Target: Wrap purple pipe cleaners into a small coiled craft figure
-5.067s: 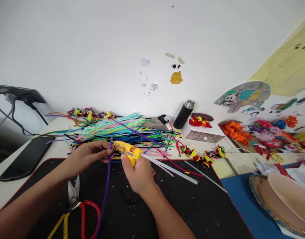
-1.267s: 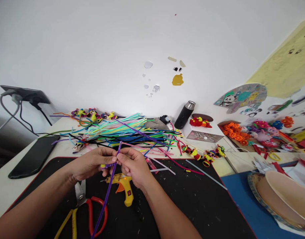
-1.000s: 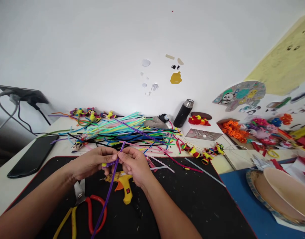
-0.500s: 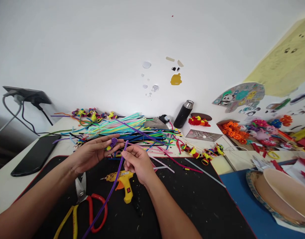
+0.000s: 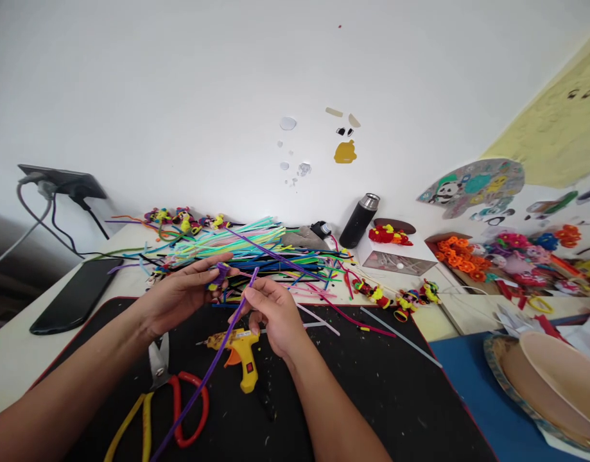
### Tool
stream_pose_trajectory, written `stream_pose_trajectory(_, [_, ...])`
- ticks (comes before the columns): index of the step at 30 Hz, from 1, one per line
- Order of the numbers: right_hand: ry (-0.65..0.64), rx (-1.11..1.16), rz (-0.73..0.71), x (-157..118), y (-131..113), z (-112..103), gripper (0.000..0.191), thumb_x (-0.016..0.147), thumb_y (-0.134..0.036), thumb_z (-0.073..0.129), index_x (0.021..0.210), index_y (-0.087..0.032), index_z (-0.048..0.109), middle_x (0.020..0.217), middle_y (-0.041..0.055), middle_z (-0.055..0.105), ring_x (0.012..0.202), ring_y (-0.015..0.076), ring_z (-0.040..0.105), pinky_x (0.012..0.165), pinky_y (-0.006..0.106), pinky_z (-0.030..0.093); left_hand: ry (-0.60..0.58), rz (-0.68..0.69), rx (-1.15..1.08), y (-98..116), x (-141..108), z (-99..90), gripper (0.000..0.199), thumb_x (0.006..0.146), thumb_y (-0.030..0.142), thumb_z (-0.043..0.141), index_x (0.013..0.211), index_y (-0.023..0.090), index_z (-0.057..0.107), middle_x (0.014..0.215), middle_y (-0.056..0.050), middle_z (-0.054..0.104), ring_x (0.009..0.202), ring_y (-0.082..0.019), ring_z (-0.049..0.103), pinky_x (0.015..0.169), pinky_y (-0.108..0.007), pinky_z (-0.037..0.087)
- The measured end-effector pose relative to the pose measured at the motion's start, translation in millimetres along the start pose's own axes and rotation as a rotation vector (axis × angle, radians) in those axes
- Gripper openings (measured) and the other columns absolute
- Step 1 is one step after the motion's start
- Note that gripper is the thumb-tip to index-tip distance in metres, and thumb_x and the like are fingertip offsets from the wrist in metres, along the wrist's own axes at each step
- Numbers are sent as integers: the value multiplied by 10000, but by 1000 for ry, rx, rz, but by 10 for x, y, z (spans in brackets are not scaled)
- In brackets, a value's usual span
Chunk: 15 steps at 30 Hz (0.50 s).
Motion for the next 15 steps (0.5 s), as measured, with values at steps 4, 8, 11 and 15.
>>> stream_pose_trajectory(4, [-9, 51, 47, -9, 42, -2, 409, 773, -497, 884, 832, -190, 621, 593, -34, 637, 395, 107, 583, 312, 170, 266, -6, -15, -20, -20, -12, 15, 374, 849, 41, 796, 1207, 153, 793, 1041, -127, 829, 755, -150, 752, 658, -211, 631])
stream_pose_trajectory(8, [-20, 46, 61, -17, 52, 4, 405, 780, -498, 879, 829, -186, 626, 583, -36, 632, 383, 97, 578, 315, 161, 255, 6, -23, -19, -21, -23, 47, 312, 891, 26, 738, 1174, 143, 798, 1039, -131, 829, 851, -183, 788, 761, -245, 664])
stream_pose_trajectory(11, [-13, 33, 68, -15, 54, -4, 412, 768, -499, 889, 823, -183, 630, 605, -33, 638, 408, 106, 612, 318, 157, 263, 23, -10, -47, 9, -31, 80, 289, 958, 60, 649, 1209, 119, 780, 1064, -155, 823, 954, -223, 797, 866, -303, 671])
stream_pose_trajectory(15, [5, 18, 61, -4, 50, -30, 416, 761, -497, 896, 806, -181, 629, 602, -47, 614, 400, 96, 599, 319, 155, 271, 30, -10, -81, 32, -41, 113, 339, 986, 51, 558, 1265, 92, 745, 1123, -188, 810, 1067, -268, 789, 949, -354, 660])
Point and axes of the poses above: each hand's wrist, its own x-axis towards the middle knuckle, its own z-axis out of the palm, y = z × x, the point moved 9 cm from there along x, towards the middle knuckle
